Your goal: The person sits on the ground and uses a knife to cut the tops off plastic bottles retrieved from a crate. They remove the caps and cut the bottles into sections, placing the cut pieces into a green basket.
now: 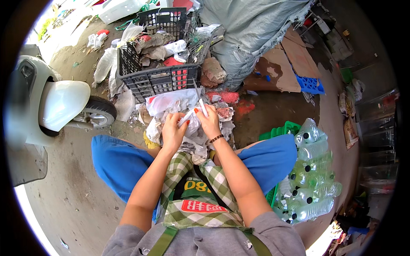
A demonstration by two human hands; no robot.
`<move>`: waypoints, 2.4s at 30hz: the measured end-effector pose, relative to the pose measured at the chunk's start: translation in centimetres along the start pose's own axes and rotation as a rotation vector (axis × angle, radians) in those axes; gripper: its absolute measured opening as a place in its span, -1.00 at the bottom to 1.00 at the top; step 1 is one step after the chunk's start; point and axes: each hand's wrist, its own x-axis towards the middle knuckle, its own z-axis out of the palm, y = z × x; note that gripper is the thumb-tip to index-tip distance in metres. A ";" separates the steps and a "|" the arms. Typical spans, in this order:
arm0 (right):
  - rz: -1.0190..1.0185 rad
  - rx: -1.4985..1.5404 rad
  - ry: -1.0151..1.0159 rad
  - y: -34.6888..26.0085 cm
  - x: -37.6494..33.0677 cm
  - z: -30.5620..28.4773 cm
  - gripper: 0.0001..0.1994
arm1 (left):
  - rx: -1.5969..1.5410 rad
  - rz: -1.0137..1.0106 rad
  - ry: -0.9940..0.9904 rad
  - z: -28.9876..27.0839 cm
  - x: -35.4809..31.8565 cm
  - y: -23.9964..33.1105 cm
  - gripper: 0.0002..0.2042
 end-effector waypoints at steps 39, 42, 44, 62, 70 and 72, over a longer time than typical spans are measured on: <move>0.772 -0.404 -0.019 4.5 -5.6 -6.4 -0.30 | -0.024 -0.044 -0.016 6.5 -3.4 -5.5 -0.71; 0.644 -0.320 -0.108 5.0 -5.0 -5.7 -0.56 | -0.008 0.232 -0.363 5.9 -4.1 -3.5 -0.52; 0.553 -0.231 -0.144 3.6 -4.2 -5.7 -0.63 | 0.007 0.154 -0.395 5.7 -4.2 -4.3 -0.49; 0.500 0.781 -0.314 -18.9 5.5 -23.9 -0.73 | 0.108 0.340 -0.115 2.5 -0.9 4.3 -0.17; 0.616 0.951 -0.016 -17.6 11.7 -28.0 -0.91 | -0.697 0.284 -0.656 12.9 7.4 12.2 0.00; 0.620 1.101 0.068 -13.7 13.6 -31.5 -0.80 | -0.847 0.145 -0.744 15.4 8.5 13.3 -0.05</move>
